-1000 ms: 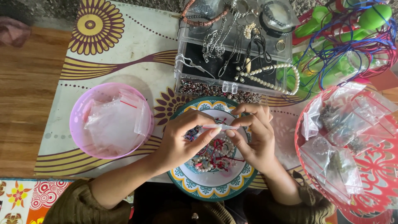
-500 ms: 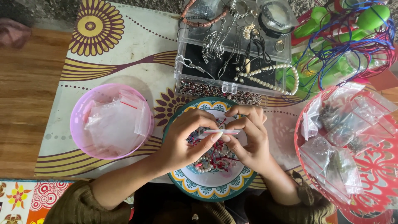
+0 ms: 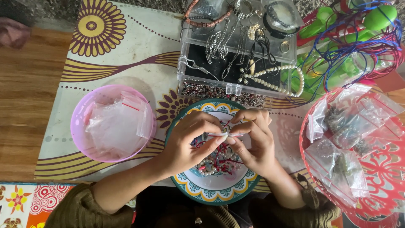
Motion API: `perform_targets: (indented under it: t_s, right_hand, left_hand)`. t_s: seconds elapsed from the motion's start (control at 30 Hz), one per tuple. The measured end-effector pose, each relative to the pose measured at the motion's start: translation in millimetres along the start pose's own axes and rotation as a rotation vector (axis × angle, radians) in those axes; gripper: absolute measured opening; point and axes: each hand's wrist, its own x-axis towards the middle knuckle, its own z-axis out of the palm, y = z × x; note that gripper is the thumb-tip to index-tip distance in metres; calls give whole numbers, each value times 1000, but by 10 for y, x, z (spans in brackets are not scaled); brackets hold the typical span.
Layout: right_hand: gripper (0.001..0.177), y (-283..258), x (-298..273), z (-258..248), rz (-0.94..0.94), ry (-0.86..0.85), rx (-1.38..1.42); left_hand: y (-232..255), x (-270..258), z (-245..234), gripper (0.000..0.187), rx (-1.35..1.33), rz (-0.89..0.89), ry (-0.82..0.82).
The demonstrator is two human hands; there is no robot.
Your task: Packaging individual jewelry items like bracelets and necklaces into small plastic zip-lock bags.
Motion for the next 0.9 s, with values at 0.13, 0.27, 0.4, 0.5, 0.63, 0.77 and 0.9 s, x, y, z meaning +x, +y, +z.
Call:
perform_targets:
  t_s: [0.13, 0.27, 0.4, 0.5, 0.63, 0.77, 0.9]
  right_hand:
    - [11, 15, -26, 29, -9, 25, 1]
    - [12, 43, -56, 18, -22, 67, 1]
    - [13, 108, -84, 1, 58, 85, 122]
    - [13, 164, -111, -6, 107, 81, 220]
    - [11, 179, -121, -12, 130, 74, 257]
    - [11, 84, -55, -16, 119, 39, 225]
    - [11, 25, -10, -3, 128, -6, 170]
  left_hand:
    - [-1, -2, 2, 2, 18, 7, 10]
    - [0, -6, -2, 3, -3, -13, 24]
    - [-19, -17, -30, 3, 33, -22, 28]
    - [-11, -30, -33, 2, 23, -32, 32]
    - [-19, -38, -57, 3, -3, -76, 9]
    - [5, -10, -66, 1, 2, -87, 3]
    - [25, 14, -28, 6, 3, -56, 11]
